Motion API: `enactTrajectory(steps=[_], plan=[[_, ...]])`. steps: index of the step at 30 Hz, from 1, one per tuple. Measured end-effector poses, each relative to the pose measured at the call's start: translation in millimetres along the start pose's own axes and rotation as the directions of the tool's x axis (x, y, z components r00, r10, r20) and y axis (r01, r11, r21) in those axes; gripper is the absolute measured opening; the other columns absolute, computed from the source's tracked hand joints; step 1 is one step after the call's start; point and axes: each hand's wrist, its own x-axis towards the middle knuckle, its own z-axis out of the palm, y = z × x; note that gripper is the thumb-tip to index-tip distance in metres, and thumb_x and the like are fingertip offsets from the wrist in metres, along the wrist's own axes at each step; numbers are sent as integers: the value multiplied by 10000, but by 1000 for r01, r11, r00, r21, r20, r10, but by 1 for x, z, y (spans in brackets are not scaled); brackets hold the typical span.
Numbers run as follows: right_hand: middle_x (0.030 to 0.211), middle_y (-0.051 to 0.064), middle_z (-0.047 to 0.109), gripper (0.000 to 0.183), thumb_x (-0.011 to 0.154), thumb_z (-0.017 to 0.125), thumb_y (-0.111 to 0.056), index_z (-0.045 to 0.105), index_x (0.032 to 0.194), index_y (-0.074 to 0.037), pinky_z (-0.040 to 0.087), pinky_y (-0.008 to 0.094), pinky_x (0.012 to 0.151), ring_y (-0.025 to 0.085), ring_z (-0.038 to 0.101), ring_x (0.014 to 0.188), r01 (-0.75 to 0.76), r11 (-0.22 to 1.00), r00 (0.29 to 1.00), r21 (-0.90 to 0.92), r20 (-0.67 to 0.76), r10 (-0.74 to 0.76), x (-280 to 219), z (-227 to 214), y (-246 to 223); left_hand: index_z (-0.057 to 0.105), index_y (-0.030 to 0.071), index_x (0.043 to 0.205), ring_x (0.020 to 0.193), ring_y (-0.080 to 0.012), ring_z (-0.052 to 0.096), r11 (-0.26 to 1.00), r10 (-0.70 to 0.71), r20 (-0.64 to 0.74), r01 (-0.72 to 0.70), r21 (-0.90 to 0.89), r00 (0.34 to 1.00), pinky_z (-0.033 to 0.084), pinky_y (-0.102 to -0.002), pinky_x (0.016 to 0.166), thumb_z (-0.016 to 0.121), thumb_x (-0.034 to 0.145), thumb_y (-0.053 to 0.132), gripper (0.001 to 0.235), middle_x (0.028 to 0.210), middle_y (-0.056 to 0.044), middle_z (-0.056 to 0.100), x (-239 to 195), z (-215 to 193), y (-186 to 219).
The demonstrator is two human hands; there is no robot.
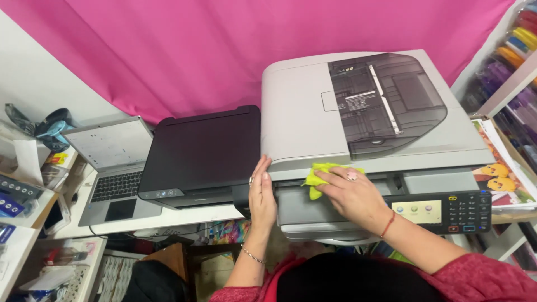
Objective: Loading paper into a printer, wiping down the exterior and scanner glass with a sponge, and checking a notebook ledger.
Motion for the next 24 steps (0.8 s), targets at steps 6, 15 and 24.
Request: enactTrajectory(steps=[6,15,24], plan=[[1378,-15,641,162,938,586,-200,724,1021,-219,465,420,951,267,550,1266,191,974,975,120,-138,-174,71,31,-72,636,56,1347,1357,-272,535,963,-93,89,112,-243,992,371,-436,1154,343,1093,223,423,1413,-169,627,5,-32,-36],[1294,27,640,220,1071,444,-255,649,1033,-185,473,425,969,272,575,1208,217,975,944,37,-261,-201,70,67,-76,526,21,1420,1397,-380,463,928,-150,253,224,-298,956,416,-493,1131,421,1083,232,411,1521,-227,469,24,-61,-71],[1271,-137,704,174,894,686,-107,735,890,-274,531,340,996,185,663,1162,-488,869,846,-83,-291,447,-37,29,-12,435,26,1500,1354,-407,497,877,311,426,-429,214,849,392,-504,1131,783,874,313,772,1529,-248,446,30,-55,-79]])
